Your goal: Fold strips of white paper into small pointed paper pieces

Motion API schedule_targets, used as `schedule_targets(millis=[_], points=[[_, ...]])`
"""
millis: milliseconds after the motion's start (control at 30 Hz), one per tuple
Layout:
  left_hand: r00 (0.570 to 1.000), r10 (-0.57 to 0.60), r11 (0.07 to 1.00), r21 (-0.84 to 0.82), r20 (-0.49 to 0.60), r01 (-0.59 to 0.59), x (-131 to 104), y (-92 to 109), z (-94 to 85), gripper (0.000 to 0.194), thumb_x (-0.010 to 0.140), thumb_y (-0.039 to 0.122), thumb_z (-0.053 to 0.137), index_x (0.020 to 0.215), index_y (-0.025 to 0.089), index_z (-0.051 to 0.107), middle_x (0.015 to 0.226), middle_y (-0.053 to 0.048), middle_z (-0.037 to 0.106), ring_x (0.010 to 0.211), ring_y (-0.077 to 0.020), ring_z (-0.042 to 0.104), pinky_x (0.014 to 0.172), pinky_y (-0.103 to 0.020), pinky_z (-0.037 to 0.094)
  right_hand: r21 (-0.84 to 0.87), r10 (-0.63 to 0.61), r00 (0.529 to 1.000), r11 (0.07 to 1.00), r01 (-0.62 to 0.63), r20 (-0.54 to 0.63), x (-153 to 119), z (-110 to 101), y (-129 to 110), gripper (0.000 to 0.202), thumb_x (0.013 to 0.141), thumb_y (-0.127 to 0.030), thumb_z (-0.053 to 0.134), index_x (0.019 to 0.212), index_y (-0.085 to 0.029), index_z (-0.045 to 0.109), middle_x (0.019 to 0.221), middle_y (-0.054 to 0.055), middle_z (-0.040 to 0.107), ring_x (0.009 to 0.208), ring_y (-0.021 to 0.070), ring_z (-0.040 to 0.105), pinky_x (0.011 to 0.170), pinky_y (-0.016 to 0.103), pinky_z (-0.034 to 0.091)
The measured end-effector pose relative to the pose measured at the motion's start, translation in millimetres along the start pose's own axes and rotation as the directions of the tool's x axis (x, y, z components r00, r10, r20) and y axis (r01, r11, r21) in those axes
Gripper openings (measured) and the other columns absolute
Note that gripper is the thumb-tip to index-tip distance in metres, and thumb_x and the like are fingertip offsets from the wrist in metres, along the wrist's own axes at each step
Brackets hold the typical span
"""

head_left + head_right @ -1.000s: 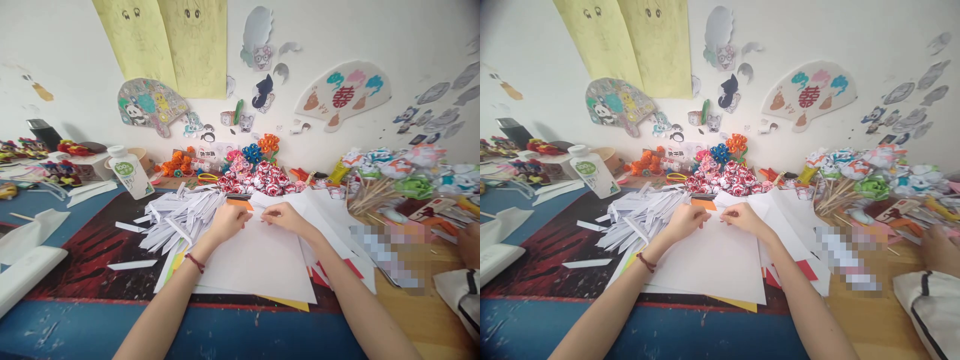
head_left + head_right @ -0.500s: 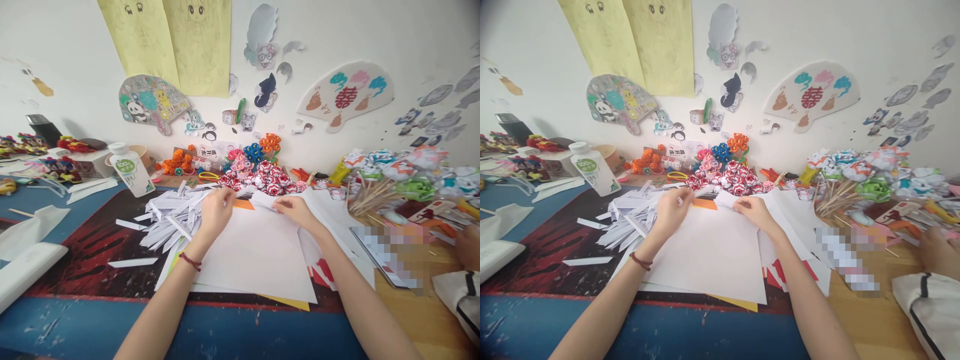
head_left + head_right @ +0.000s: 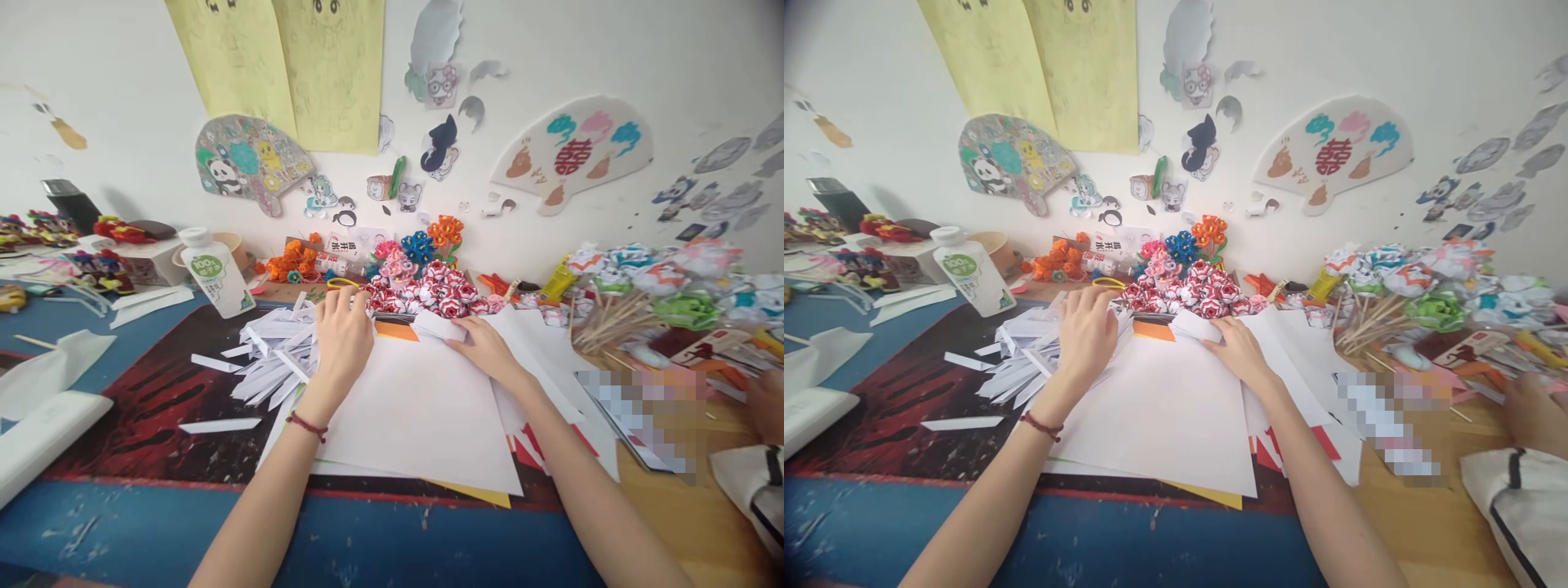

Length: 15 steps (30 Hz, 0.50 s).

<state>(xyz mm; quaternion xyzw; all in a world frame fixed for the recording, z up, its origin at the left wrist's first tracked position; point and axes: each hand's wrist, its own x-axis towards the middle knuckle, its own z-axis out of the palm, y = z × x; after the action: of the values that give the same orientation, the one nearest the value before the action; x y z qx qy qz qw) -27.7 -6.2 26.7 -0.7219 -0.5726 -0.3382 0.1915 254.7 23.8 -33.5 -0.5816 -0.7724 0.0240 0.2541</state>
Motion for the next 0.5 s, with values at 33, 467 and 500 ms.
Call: schedule_targets(millis=[33, 467, 500], points=[[0.998, 0.048, 0.999, 0.005, 0.049, -0.048, -1.0, 1.2, 3.1, 0.030, 0.087, 0.012, 0.043, 0.111, 0.021, 0.059, 0.115, -0.010, 0.059, 0.106, -0.0281, 0.048, 0.088, -0.042, 0.037, -0.005, 0.001, 1.000, 1.000, -0.001, 0.001, 0.1, -0.6, -0.4, 0.044, 0.084, -0.041, 0.060, 0.123, -0.020, 0.059, 0.120, 0.010, 0.060, 0.111, 0.0280, 0.053, 0.095, 0.038, 0.040], [0.920, 0.304, 0.943, 0.060, 0.247, -0.328, -9.1, 7.0, 16.6, 0.022, 0.087, 0.009, 0.041, 0.094, 0.017, 0.060, 0.103, -0.012, 0.060, 0.102, -0.0280, 0.050, 0.083, -0.041, 0.037, 0.133, 0.074, 0.996, 0.989, -0.067, -0.045, 5.5, -5.1, 3.3, 0.047, 0.077, -0.040, 0.068, 0.121, -0.023, 0.061, 0.121, 0.009, 0.064, 0.109, 0.0275, 0.059, 0.092, 0.041, 0.045], [0.923, 0.298, 0.945, 0.063, 0.242, -0.321, -9.2, 6.8, 16.5, 0.022, 0.087, 0.008, 0.041, 0.094, 0.017, 0.060, 0.103, -0.012, 0.060, 0.102, -0.0280, 0.050, 0.084, -0.042, 0.037, 0.158, 0.085, 0.995, 0.984, -0.077, -0.044, 5.7, -5.4, 3.4, 0.047, 0.077, -0.039, 0.068, 0.121, -0.023, 0.061, 0.120, 0.008, 0.065, 0.108, 0.0272, 0.060, 0.091, 0.041, 0.046]])
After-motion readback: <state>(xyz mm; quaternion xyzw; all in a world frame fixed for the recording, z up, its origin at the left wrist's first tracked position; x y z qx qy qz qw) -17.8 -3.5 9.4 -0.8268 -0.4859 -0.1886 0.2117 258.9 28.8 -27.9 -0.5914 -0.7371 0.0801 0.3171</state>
